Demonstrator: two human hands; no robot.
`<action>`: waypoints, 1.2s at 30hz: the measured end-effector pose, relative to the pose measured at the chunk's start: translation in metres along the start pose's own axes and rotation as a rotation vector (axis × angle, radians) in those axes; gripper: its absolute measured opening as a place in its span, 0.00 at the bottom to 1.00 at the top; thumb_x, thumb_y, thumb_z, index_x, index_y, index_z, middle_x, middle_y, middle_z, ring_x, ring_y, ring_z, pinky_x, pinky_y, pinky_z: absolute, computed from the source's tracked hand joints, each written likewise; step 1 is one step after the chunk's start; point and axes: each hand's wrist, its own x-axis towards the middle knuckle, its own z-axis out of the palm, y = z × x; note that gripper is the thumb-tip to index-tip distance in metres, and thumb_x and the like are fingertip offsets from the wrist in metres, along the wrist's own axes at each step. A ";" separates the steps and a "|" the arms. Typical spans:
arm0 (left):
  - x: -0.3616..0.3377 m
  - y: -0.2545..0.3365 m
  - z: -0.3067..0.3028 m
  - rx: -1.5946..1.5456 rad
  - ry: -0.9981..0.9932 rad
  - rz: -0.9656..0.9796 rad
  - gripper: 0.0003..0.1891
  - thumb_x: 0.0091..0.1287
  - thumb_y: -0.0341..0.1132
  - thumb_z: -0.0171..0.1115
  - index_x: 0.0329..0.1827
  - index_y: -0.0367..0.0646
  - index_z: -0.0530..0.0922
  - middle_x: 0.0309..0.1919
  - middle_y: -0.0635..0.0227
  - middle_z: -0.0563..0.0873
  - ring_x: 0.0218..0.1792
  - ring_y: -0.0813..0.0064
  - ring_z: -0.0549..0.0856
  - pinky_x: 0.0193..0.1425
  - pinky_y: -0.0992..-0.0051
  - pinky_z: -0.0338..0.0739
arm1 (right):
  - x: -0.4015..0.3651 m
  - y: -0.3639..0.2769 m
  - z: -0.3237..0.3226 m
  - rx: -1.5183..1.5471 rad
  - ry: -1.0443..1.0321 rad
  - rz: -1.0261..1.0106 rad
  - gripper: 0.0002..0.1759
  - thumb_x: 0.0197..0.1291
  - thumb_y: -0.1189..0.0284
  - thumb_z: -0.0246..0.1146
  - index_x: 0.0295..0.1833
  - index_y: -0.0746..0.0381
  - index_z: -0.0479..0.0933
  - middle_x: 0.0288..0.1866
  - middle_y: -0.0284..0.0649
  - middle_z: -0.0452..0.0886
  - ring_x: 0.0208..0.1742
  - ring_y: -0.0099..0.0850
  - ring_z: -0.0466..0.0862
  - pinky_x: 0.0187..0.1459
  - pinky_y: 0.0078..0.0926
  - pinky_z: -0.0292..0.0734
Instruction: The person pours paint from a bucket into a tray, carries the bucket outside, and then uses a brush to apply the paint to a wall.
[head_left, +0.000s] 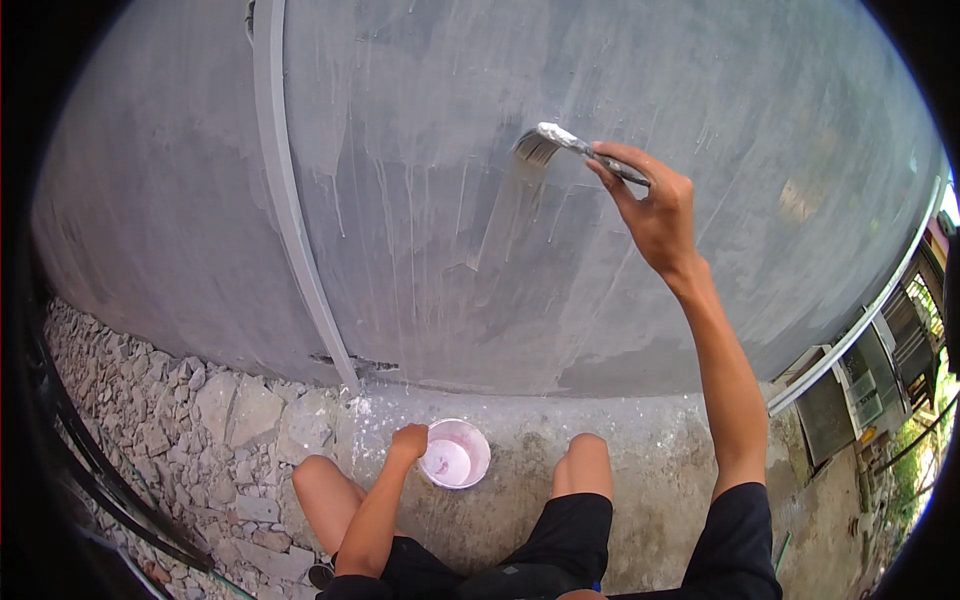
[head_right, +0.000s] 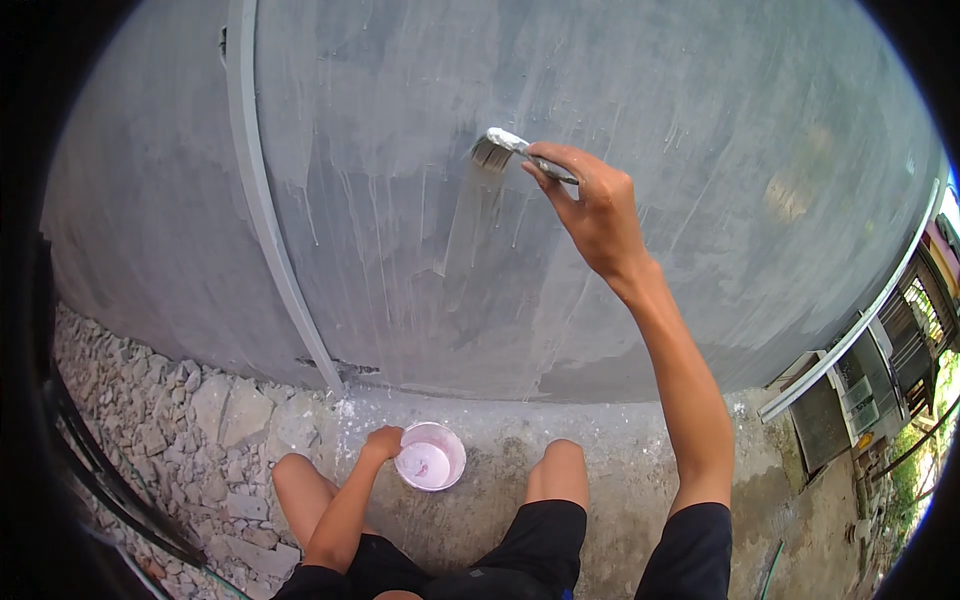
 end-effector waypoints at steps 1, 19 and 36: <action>-0.002 0.002 -0.002 0.000 0.002 0.001 0.16 0.61 0.36 0.61 0.52 0.44 0.82 0.50 0.52 0.86 0.53 0.52 0.85 0.55 0.57 0.81 | 0.015 0.002 -0.007 -0.053 0.043 -0.060 0.12 0.59 0.75 0.69 0.50 0.60 0.83 0.46 0.41 0.87 0.40 0.35 0.88 0.37 0.25 0.84; -0.010 0.004 -0.004 0.000 0.013 0.039 0.14 0.67 0.31 0.52 0.51 0.41 0.82 0.51 0.50 0.85 0.52 0.52 0.86 0.54 0.56 0.81 | -0.173 -0.043 0.108 -0.052 -0.449 -0.400 0.19 0.53 0.79 0.62 0.53 0.63 0.75 0.55 0.55 0.80 0.53 0.44 0.85 0.54 0.34 0.83; -0.013 0.010 -0.005 0.024 0.026 0.041 0.14 0.67 0.30 0.52 0.51 0.40 0.82 0.50 0.50 0.86 0.51 0.52 0.86 0.52 0.57 0.82 | -0.060 -0.020 0.074 0.196 -0.314 0.007 0.11 0.60 0.78 0.67 0.49 0.63 0.79 0.46 0.44 0.86 0.41 0.40 0.87 0.39 0.31 0.85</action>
